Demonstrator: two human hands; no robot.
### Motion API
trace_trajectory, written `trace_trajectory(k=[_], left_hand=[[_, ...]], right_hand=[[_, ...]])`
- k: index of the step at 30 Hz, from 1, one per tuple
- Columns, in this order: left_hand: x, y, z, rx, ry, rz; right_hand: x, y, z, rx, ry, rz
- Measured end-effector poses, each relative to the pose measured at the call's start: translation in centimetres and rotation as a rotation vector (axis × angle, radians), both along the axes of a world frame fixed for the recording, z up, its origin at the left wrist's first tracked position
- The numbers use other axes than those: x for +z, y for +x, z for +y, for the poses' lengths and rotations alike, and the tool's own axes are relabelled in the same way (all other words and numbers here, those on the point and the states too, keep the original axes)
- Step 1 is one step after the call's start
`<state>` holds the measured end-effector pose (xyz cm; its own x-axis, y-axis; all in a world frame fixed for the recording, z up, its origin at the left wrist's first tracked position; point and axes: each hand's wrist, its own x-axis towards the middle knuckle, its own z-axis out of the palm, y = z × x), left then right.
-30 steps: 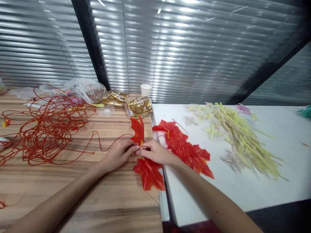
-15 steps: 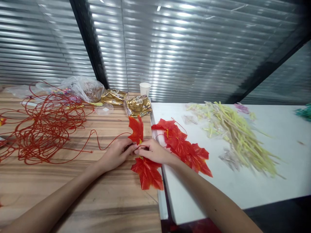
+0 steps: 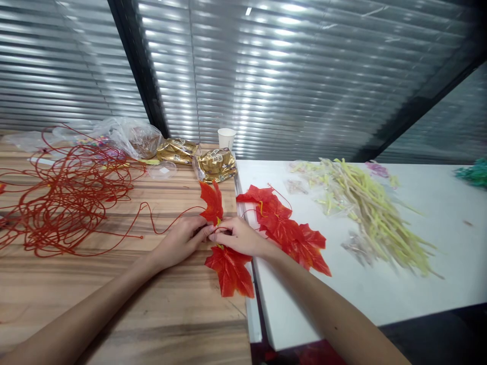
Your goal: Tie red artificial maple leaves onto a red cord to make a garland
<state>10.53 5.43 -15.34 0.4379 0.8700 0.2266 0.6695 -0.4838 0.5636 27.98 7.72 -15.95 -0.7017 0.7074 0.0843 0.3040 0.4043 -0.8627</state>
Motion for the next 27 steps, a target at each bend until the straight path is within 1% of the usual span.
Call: trace_trajectory(k=[8,18,27], left_hand=[[0.16,0.06,-0.14,-0.003,-0.039,-0.013],[-0.01,0.0,-0.16,0.0,-0.036,0.004],[0.01,0.05,-0.14,0.003,-0.037,0.014]], right_hand=[[0.06,-0.03,0.04,-0.006,0.03,-0.01],[0.1,-0.07,0.07,0.001,0.076,-0.04],[0.28,-0.02,-0.04,-0.004,0.064,-0.039]])
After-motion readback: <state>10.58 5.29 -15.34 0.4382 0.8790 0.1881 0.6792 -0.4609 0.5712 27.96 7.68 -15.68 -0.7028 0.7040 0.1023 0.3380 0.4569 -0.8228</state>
